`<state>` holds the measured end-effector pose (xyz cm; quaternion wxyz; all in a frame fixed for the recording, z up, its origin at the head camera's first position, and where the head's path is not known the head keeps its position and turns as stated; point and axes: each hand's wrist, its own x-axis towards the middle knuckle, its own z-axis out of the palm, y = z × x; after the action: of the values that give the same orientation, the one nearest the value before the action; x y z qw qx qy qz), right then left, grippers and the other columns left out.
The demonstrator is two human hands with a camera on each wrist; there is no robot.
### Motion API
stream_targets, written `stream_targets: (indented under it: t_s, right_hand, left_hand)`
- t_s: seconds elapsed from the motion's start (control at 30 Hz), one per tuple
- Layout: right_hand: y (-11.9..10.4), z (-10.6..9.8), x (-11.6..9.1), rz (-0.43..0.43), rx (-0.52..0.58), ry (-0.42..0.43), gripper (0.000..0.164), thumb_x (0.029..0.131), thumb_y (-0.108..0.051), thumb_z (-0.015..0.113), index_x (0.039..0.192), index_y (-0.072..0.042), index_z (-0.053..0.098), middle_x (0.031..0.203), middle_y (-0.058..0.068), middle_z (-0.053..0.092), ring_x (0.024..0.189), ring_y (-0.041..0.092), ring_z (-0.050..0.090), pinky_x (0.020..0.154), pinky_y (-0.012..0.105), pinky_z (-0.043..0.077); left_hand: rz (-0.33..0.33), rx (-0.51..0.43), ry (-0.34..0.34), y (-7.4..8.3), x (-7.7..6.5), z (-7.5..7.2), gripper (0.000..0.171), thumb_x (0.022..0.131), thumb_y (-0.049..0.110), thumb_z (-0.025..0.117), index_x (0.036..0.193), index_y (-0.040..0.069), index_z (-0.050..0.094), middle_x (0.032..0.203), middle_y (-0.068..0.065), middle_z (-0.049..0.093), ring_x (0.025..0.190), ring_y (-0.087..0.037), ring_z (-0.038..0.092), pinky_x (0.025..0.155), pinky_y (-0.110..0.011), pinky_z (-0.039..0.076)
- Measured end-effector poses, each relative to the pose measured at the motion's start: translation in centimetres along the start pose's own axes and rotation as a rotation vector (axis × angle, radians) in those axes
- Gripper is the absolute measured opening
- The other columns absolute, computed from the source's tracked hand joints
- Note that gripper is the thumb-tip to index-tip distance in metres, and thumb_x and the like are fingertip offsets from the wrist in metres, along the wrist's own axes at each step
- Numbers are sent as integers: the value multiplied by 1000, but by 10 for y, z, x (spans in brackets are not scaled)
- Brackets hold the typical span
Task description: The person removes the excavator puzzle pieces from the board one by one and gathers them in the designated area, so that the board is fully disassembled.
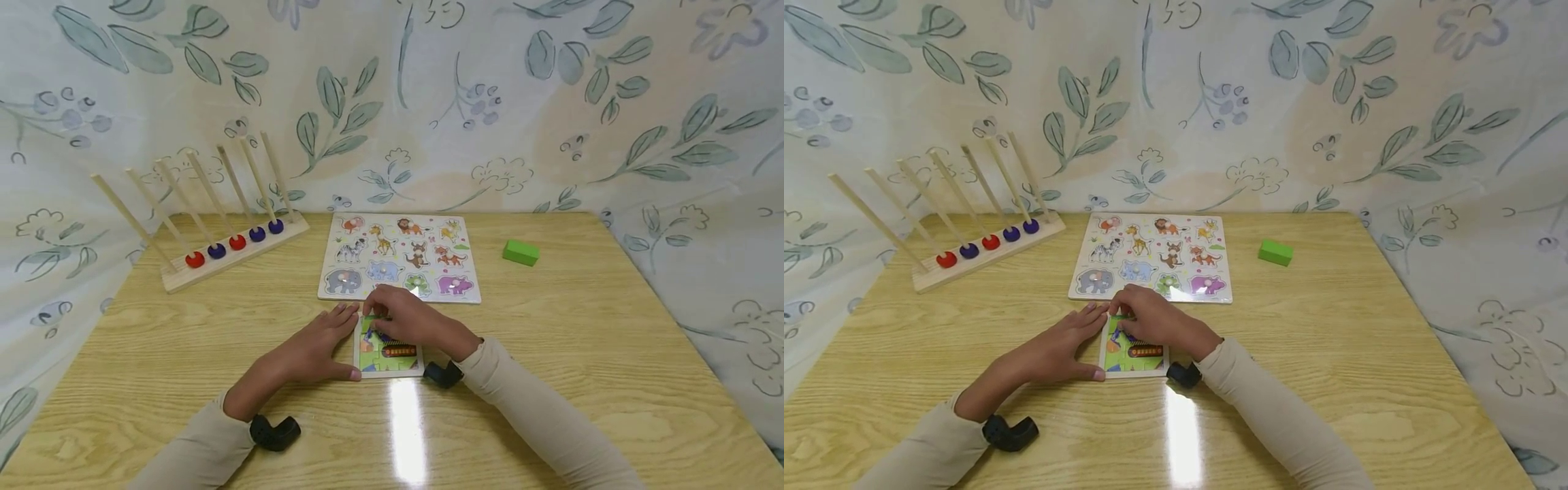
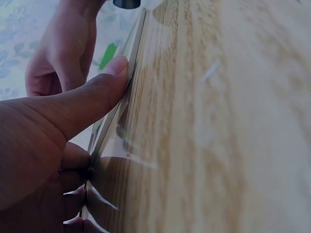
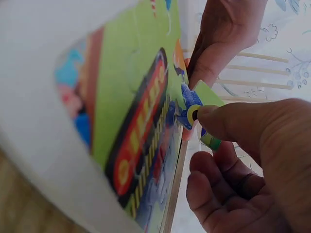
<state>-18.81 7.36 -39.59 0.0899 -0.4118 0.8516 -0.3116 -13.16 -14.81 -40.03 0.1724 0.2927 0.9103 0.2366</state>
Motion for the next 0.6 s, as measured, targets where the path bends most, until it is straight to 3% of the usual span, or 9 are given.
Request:
stream_targets:
  t_s: [0.23, 0.27, 0.47, 0.5, 0.6]
  right_hand:
    - [2, 0, 0, -40, 61, 14, 14, 92, -3, 64, 104, -9, 70, 85, -5, 53, 72, 10, 47, 64, 26, 43]
    - [2, 0, 0, -42, 71, 18, 15, 93, -3, 63, 104, -9, 70, 85, -5, 54, 71, 10, 48, 71, 26, 46]
    - [0, -1, -4, 28, 170, 12, 12, 95, -2, 61, 103, -7, 69, 91, -2, 63, 72, 9, 55, 73, 25, 49]
    - [0, -1, -4, 45, 190, 15, 12, 95, -3, 61, 103, -7, 69, 93, -1, 64, 73, 9, 55, 66, 25, 48]
    - [0, -1, -5, 90, 235, 52, 14, 95, -4, 61, 103, -8, 71, 97, -1, 66, 79, 8, 58, 70, 24, 50]
  left_hand:
    - [8, 7, 14, -4, -1, 3, 102, 82, 55, 72, 154, 2, 22, 161, -9, 13, 147, -29, 3, 115, -53, 11]
    - [10, 9, 15, -5, -1, 4, 102, 82, 56, 71, 154, 3, 23, 161, -8, 13, 147, -29, 3, 116, -53, 11]
    - [38, 29, 16, -4, -1, 3, 99, 83, 56, 69, 153, 1, 25, 161, -9, 13, 147, -30, 3, 115, -53, 11]
    - [40, 32, 15, -4, -1, 3, 99, 84, 56, 69, 153, 1, 24, 161, -9, 13, 147, -30, 3, 115, -54, 11]
    - [44, 47, 14, -3, -2, 3, 98, 84, 56, 69, 153, 1, 25, 161, -9, 14, 147, -31, 3, 115, -55, 13]
